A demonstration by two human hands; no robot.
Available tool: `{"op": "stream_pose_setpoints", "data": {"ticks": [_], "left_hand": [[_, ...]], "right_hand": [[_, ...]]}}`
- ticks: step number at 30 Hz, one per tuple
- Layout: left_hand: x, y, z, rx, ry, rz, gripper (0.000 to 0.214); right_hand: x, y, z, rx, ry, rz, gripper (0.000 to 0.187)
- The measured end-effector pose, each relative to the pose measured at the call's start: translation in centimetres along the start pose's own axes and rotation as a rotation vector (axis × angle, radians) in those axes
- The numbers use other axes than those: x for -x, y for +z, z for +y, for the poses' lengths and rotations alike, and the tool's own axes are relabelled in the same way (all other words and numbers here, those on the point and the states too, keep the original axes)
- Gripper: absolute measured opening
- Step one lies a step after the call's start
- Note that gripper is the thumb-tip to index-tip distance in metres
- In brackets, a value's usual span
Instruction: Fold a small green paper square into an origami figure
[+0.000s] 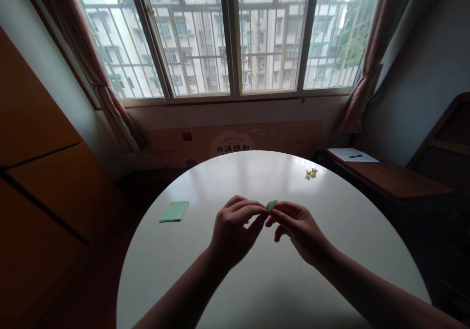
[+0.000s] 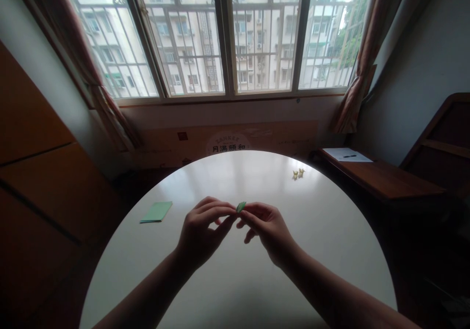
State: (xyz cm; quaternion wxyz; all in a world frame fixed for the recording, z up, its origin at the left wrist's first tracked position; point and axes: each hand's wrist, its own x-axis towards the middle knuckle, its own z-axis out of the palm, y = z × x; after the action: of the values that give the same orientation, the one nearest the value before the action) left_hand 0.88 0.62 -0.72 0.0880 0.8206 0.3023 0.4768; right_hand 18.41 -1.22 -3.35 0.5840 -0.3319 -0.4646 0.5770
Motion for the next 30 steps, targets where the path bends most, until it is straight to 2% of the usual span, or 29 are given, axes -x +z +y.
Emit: {"op": "stream_pose_setpoints", "data": {"ticks": [6,10,14,19,30], "left_hand": [[-0.15,-0.08,0.25,0.019,-0.006,0.000,0.010],[-0.16,0.02,0.35,0.050,-0.035,-0.010,0.008],[-0.05,0.24,0.33,0.141,-0.180,0.013,0.005],[-0.10,0.36,0.35,0.284,-0.335,-0.011,0.017],[-0.60,0.21,0.02,0.623,-0.543,-0.131,0.023]], "right_hand": [[-0.01,-0.02,0.16,0.009,-0.035,-0.024,0.023],[-0.01,0.09,0.19,0.050,-0.056,0.011,0.025],[0.08,0.17,0.16,0.094,-0.067,0.018,0.027],[0.12,0.19,0.11,0.086,-0.064,0.004,0.027],[0.20,0.05,0.21,0.067,-0.070,-0.016,0.020]]}}
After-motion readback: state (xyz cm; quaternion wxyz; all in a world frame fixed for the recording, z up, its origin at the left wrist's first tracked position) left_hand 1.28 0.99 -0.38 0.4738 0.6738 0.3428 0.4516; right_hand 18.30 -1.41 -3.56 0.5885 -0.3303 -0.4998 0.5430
